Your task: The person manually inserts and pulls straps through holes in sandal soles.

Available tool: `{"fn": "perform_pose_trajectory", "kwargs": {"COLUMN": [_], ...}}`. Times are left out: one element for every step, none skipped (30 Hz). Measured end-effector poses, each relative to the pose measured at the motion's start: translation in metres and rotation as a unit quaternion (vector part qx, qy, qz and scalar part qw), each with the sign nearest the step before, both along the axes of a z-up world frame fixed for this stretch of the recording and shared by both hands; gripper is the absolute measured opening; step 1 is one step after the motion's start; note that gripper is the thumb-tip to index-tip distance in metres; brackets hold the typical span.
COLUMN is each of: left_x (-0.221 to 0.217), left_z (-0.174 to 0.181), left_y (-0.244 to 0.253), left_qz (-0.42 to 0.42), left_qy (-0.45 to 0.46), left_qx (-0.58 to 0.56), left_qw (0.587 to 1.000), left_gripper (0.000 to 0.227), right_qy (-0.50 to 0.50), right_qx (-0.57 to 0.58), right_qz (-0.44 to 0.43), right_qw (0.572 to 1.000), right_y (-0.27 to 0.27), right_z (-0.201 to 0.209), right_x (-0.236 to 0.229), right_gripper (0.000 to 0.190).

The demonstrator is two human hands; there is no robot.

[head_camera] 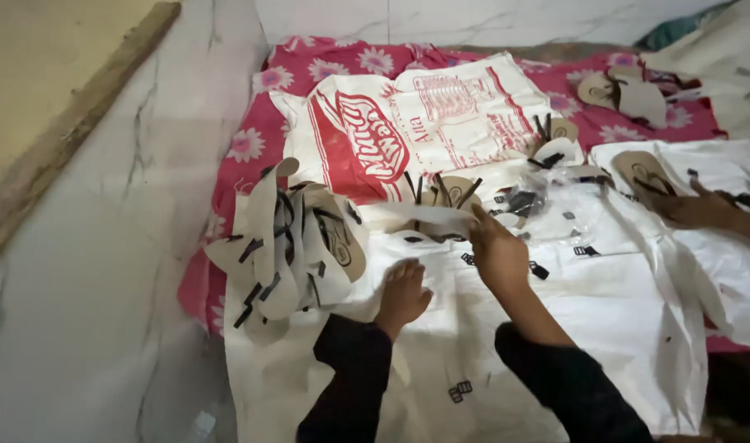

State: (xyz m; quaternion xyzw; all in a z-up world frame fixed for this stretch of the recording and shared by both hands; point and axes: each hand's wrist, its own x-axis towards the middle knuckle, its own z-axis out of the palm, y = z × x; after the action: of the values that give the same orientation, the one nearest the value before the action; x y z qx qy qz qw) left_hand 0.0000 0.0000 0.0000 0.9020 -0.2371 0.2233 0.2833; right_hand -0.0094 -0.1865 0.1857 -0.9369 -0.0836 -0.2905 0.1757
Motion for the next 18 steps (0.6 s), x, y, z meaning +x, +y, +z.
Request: {"fn": "perform_pose_trajectory", "kwargs": {"left_x": [-0.012, -0.024, -0.035, -0.056, -0.082, -0.107, -0.116, -0.125, -0.134, -0.141, -0.144, -0.148, -0.147, -0.145, -0.145, -0.142, -0.142, -0.141], "left_z": [0.008, 0.016, 0.023, 0.048, 0.070, 0.092, 0.097, 0.102, 0.107, 0.099, 0.093, 0.087, 0.076, 0.066, 0.055, 0.060, 0.063, 0.066], "left_y": [0.000, -0.001, 0.000, -0.003, -0.005, -0.007, -0.010, -0.011, -0.011, -0.015, -0.018, -0.020, -0.018, -0.016, -0.016, -0.012, -0.009, -0.007], "left_qz": [0.003, 0.023, 0.040, 0.042, 0.083, 0.121, 0.126, 0.060, -0.003, 0.006, -0.032, -0.070, -0.061, -0.048, -0.037, -0.032, -0.017, -0.001], "left_qy": [-0.003, 0.080, 0.162, 0.159, 0.063, -0.035, -0.033, -0.068, -0.102, -0.100, -0.077, -0.055, -0.058, 0.014, 0.087, 0.085, 0.042, 0.000], "left_qx": [-0.001, -0.028, -0.053, -0.054, -0.096, -0.134, -0.133, -0.145, -0.157, -0.156, -0.180, -0.204, -0.203, -0.266, -0.327, -0.328, -0.319, -0.309], "left_qw": [1.000, 0.996, 0.985, 0.985, 0.990, 0.983, 0.983, 0.985, 0.982, 0.983, 0.980, 0.975, 0.975, 0.963, 0.940, 0.940, 0.947, 0.951], "left_gripper": [0.050, 0.035, 0.023, 0.023, 0.031, 0.042, 0.042, 0.054, 0.067, 0.067, 0.065, 0.063, 0.063, 0.053, 0.044, 0.044, 0.041, 0.038], "right_qy": [-0.003, 0.009, 0.020, 0.018, 0.078, 0.137, 0.141, 0.171, 0.201, 0.206, 0.290, 0.364, 0.368, 0.360, 0.347, 0.351, 0.307, 0.256], "right_qx": [-0.001, 0.033, 0.068, 0.066, 0.068, 0.070, 0.070, 0.141, 0.210, 0.209, 0.389, 0.549, 0.545, 0.631, 0.708, 0.706, 0.625, 0.533], "right_qz": [0.003, 0.023, 0.042, 0.046, 0.043, 0.041, 0.046, 0.075, 0.108, 0.115, 0.094, 0.066, 0.074, 0.120, 0.159, 0.163, 0.193, 0.220], "right_qw": [1.000, 0.999, 0.997, 0.997, 0.994, 0.987, 0.986, 0.972, 0.951, 0.949, 0.869, 0.750, 0.749, 0.677, 0.594, 0.593, 0.691, 0.776], "right_y": [-0.010, -0.020, -0.029, -0.030, -0.032, -0.034, -0.037, -0.039, -0.039, -0.035, -0.030, -0.025, -0.016, -0.007, 0.000, 0.002, 0.004, 0.005], "right_z": [-0.001, -0.003, -0.004, 0.001, 0.004, 0.006, -0.007, -0.021, -0.035, -0.051, -0.066, -0.081, -0.077, -0.073, -0.069, -0.071, -0.075, -0.078], "right_x": [-0.011, -0.022, -0.031, -0.043, -0.058, -0.072, -0.079, -0.087, -0.093, -0.098, -0.099, -0.101, -0.108, -0.114, -0.123, -0.126, -0.134, -0.141], "right_gripper": [0.041, 0.037, 0.034, 0.034, 0.030, 0.027, 0.027, 0.034, 0.042, 0.042, 0.044, 0.048, 0.048, 0.056, 0.064, 0.064, 0.057, 0.052]}}
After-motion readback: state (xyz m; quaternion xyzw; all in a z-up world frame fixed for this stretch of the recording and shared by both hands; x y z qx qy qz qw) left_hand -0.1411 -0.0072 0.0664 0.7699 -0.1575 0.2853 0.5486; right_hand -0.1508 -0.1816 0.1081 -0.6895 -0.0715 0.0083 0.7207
